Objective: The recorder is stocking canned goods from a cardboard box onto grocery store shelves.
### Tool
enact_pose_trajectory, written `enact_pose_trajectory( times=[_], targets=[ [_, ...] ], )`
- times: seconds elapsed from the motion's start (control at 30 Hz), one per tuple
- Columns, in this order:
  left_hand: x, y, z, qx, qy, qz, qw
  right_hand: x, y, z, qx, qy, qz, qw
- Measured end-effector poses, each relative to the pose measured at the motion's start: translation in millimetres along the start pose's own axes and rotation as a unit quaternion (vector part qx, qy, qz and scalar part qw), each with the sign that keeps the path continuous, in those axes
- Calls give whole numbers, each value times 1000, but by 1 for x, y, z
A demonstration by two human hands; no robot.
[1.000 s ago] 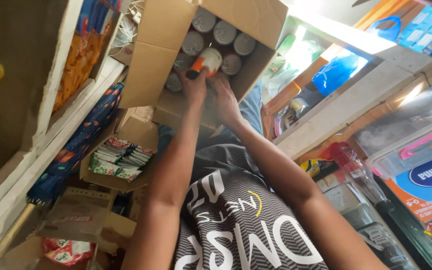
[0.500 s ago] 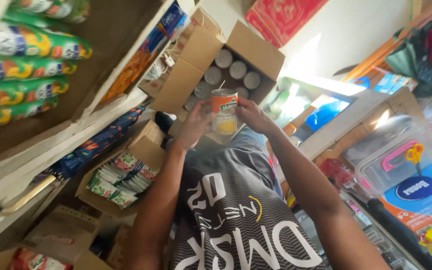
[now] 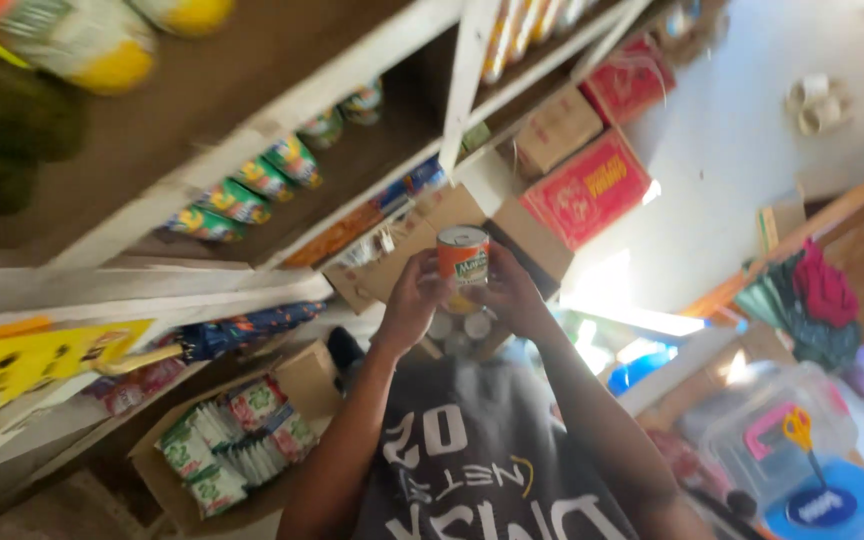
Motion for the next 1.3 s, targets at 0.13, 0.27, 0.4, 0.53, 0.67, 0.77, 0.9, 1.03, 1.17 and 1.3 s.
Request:
enact_pose_trajectory(
  times=[0.13,0.27,0.4,0.53,0.67,0.77,0.9,1.03,1.17,1.3],
  targets=[
    [-45,1,-6,-45,71,53,995,46,15,3,22,-28,-29,999],
    [-114,-2,3,-80,140,80,984,122,16,19,44,-8,-75,996],
    [-169,-3,9,-113,154,144,971,179,15,24,16,-41,-119,992],
    [-246,-6,26,-124,215,188,950,243,19,27,71,-28,-222,972],
    [-307,0,35,-145,266,286,909,304,25,29,25,-124,-262,957],
    [-331,23,25,-180,333,322,868,328,48,22,-52,-205,-284,935],
    [-346,66,12,-182,301,311,883,344,86,20,-115,-229,-319,912],
    [-363,78,9,-207,316,375,847,359,100,27,-148,-268,-318,897],
    [-368,87,6,-276,400,287,826,356,120,24,-162,-269,-277,908],
    [-362,100,-2,-293,436,336,781,364,127,29,-166,-264,-341,887]
  ],
)
Point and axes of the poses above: each hand's wrist, its own y-axis towards the middle knuckle, its own z-axis out of the palm, x = y × z, the point moved 5 cm from there along y, towards the middle knuckle, and after that the axes turned 9 degrees about x, right-handed, at the moved point
